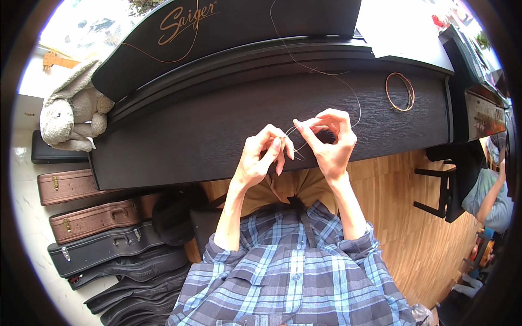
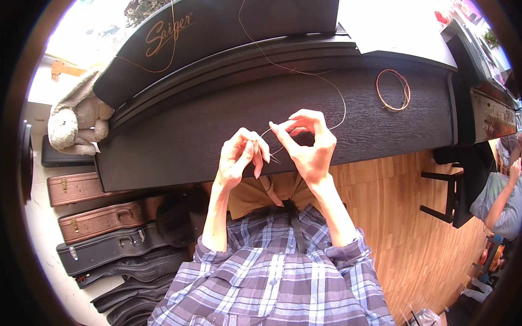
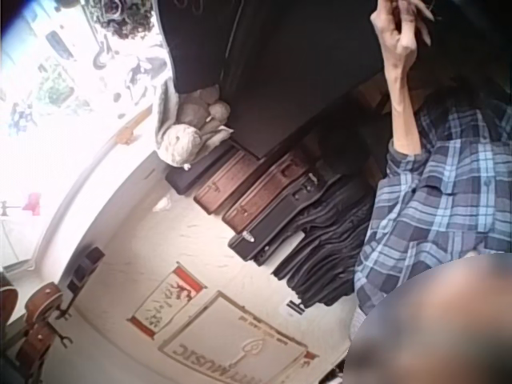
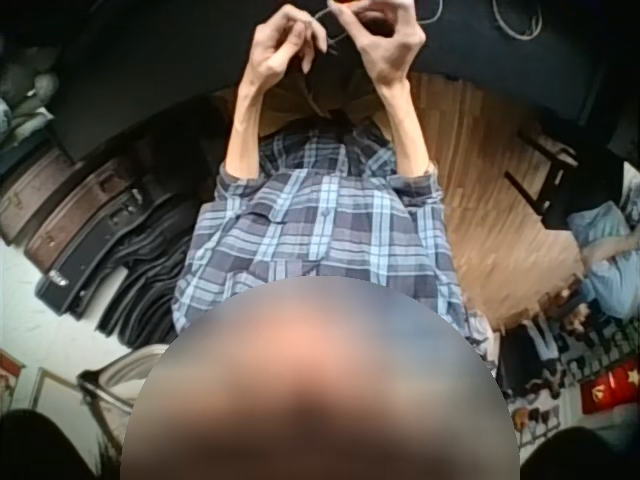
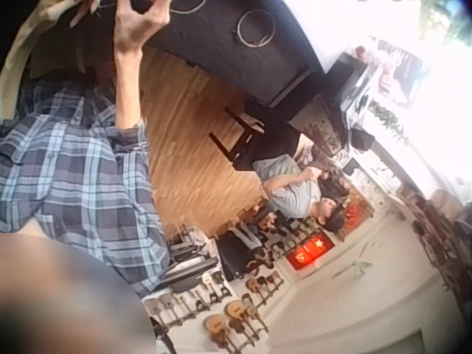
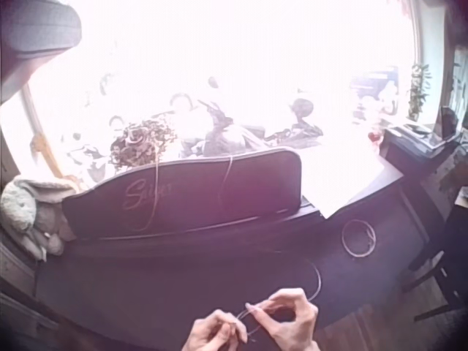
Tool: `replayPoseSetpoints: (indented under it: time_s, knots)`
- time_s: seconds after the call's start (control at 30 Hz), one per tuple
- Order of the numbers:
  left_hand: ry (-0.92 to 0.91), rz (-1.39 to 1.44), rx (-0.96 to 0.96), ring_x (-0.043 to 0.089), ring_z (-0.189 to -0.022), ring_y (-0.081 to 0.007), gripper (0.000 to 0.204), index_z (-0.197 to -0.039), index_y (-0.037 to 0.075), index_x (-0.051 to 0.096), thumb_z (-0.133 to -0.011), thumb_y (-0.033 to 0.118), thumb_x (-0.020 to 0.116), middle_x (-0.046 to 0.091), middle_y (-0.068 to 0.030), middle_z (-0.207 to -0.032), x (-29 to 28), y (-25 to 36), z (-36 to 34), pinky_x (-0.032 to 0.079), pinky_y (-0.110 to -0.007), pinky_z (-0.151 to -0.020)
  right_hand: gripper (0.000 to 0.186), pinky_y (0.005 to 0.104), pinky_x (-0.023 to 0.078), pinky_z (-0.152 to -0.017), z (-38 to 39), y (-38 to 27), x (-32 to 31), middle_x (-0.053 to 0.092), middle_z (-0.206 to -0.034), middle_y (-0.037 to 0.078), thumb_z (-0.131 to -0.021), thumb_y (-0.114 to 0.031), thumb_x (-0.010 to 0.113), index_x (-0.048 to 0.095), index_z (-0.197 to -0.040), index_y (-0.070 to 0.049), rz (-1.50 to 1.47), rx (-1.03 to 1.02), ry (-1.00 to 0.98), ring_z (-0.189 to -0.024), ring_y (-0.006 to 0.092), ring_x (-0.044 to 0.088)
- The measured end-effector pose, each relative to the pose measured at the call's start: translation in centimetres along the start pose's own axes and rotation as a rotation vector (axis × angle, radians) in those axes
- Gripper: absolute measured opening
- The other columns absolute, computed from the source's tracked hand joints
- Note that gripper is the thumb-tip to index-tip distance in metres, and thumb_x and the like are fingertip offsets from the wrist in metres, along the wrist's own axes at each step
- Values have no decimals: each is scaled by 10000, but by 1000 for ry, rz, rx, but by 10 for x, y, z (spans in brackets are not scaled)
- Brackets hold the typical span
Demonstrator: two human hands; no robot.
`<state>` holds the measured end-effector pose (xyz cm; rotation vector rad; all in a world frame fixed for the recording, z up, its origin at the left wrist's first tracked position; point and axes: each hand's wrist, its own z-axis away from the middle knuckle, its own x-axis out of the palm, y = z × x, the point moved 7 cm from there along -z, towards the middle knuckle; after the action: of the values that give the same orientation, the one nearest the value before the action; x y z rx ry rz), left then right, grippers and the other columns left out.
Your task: The person shapes a copper wire into a circular loop by hand, then sets it aside. They pick up a thinner wire and begin bending it into a loop as well. The person works over a dark surface with guitar cases visible in the background.
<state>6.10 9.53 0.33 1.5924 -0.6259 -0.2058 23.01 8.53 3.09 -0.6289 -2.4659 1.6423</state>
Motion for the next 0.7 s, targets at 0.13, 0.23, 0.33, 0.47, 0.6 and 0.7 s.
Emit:
replayPoseSetpoints:
  time_s: [0.13,0.23,0.33,0.47,0.6,0.7]
  knots:
    - [-2,1,40,570,-509,-83,176,-959,24,554,-1070,147,492,659,-96,-842,0,4,-3,460,-214,-527,310,243,560,-652,1,-1,0,695,-825,49,-788,-10,851,626,-999,-50,57,-46,15,-714,109,697]
    - [55,-61,52,579,-518,-81,203,-864,44,514,-1043,131,557,651,-81,-809,-1,8,-5,456,-213,-514,263,242,543,-611,0,-7,3,675,-843,45,-781,8,837,663,-965,-63,107,-134,-17,-709,109,683]
    - [165,-248,-68,598,-530,-97,271,-809,79,432,-1016,95,605,627,-65,-782,-3,4,-3,463,-220,-502,238,244,512,-579,0,-11,5,662,-858,40,-785,39,802,681,-953,-78,87,-172,-51,-724,112,670]
    - [243,-92,-79,610,-518,-111,301,-803,89,378,-1022,58,584,612,-60,-748,-5,3,-3,466,-223,-487,245,249,498,-591,-2,-10,10,703,-917,36,-817,28,772,696,-1023,-79,16,-166,-164,-751,114,683]
    - [288,92,-15,578,-468,-107,263,-840,82,370,-1050,53,526,625,-83,-725,-13,6,-2,444,-215,-457,309,261,498,-621,-1,-6,18,752,-997,35,-851,-1,747,692,-1143,-86,-104,-111,-342,-799,116,703]
    - [268,71,0,552,-445,-104,262,-866,88,360,-1072,120,518,629,-103,-725,-14,5,-2,428,-208,-445,562,277,519,-681,-1,-8,23,761,-1009,49,-857,-25,754,539,-1373,-83,-104,-115,-420,-838,132,721]
